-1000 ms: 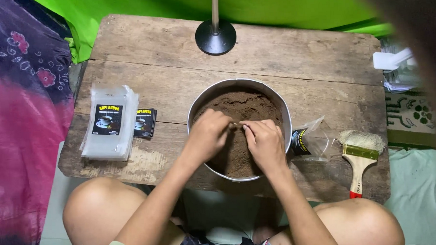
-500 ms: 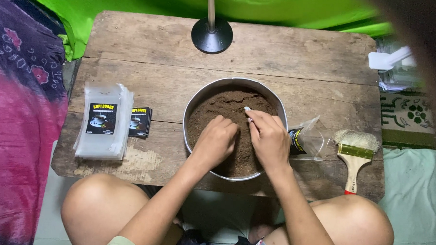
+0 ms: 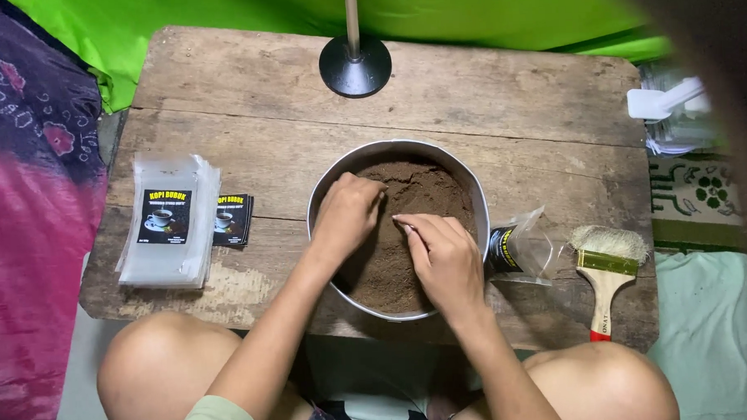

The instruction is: A person is sorting through coffee grounds in a bowl, picking out small white impurities with their fingers and a small scoop.

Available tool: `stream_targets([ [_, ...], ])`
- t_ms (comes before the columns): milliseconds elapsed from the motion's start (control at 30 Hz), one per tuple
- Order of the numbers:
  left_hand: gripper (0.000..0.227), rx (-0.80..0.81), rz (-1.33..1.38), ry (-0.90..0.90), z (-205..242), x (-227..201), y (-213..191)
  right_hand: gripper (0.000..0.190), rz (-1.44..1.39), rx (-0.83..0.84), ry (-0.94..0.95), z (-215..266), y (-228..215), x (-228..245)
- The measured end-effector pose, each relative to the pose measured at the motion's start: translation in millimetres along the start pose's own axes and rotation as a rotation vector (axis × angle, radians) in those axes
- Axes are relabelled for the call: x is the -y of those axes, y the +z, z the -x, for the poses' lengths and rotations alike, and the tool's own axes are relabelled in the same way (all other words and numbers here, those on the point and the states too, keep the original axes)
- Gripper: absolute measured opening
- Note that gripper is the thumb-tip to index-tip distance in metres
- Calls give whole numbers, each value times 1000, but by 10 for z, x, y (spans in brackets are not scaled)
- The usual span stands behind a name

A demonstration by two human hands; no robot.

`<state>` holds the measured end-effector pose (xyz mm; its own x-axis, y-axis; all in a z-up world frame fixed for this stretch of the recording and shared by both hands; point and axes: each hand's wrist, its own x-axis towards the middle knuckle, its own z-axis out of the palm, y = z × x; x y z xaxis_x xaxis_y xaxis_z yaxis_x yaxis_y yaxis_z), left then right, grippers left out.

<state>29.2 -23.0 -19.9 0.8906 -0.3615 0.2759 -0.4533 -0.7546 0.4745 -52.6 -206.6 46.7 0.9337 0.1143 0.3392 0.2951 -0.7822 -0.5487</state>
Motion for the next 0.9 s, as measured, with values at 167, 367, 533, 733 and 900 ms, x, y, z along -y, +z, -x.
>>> stream_targets([
  [167, 15, 124, 134, -15, 88, -423, -231, 24, 46, -70, 15, 50, -28, -48],
  [367, 9, 51, 100, 153, 270, -520, -438, 25, 114, -80, -4, 60, 7, -126],
  [533, 10, -21, -20, 266, 614, -520, -425, 20, 159, -22, -33, 182, 123, -279],
  [733, 6, -134, -45, 311, 789, -433, -571, 20, 117, -32, -63, 269, -275, 54],
  [900, 5, -105, -23, 312, 904, -389, -423, 18, 53, -12, -135, 441, -217, -62],
])
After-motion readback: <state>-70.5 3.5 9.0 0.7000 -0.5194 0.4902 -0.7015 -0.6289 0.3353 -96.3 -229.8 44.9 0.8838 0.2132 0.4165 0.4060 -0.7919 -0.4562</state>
